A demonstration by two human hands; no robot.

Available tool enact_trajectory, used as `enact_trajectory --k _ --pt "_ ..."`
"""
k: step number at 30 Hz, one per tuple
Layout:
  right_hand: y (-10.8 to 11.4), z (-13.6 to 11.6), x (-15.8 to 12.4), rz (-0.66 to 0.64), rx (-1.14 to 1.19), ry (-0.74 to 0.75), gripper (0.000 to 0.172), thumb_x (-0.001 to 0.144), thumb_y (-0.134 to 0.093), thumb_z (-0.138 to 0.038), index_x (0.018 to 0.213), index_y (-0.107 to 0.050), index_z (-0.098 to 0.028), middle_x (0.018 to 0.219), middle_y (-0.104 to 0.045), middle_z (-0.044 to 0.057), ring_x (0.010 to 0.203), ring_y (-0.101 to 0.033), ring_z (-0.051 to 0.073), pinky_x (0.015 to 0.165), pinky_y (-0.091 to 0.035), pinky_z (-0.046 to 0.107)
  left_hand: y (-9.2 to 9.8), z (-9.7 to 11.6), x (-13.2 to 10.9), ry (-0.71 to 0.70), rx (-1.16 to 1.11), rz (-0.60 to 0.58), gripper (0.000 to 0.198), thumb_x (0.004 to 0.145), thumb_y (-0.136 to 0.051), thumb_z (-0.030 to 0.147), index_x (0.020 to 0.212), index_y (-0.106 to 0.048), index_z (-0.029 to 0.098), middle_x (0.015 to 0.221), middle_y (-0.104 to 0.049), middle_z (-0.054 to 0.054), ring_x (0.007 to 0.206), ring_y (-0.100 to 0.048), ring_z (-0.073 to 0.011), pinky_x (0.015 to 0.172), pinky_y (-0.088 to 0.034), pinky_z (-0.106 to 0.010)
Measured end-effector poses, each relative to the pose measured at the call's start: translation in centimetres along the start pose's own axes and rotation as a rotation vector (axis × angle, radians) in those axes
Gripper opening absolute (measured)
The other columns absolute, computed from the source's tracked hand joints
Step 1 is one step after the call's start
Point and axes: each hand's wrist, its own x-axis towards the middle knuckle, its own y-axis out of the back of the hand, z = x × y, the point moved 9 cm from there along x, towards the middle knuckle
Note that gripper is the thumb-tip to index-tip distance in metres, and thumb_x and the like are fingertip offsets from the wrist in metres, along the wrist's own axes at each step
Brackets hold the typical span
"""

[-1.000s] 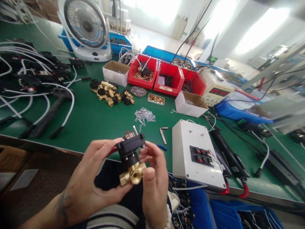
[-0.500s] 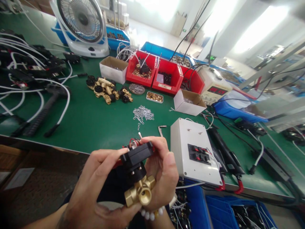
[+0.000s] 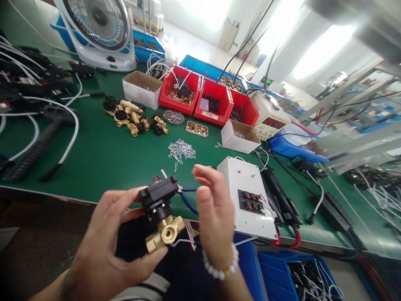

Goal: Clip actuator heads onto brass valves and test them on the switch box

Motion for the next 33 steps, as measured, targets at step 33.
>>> enact_trajectory --k 33 --pt "-4.1 -1.2 -2.9 0.012 0.447 -0.19 0.052 0.097 -0.031 -0.054 0.089 -0.075 -0.028 0.087 -0.054 0.008 0.075 -0.055 0.023 0.061 -0.052 0.038 0.3 2.9 -1.8 -0.073 0.088 0.119 0.074 0.073 -0.077 0.026 0.14 -0.045 0.018 0.116 -0.061 -0.011 0.104 -0.065 -0.0268 0.085 -0.065 -0.04"
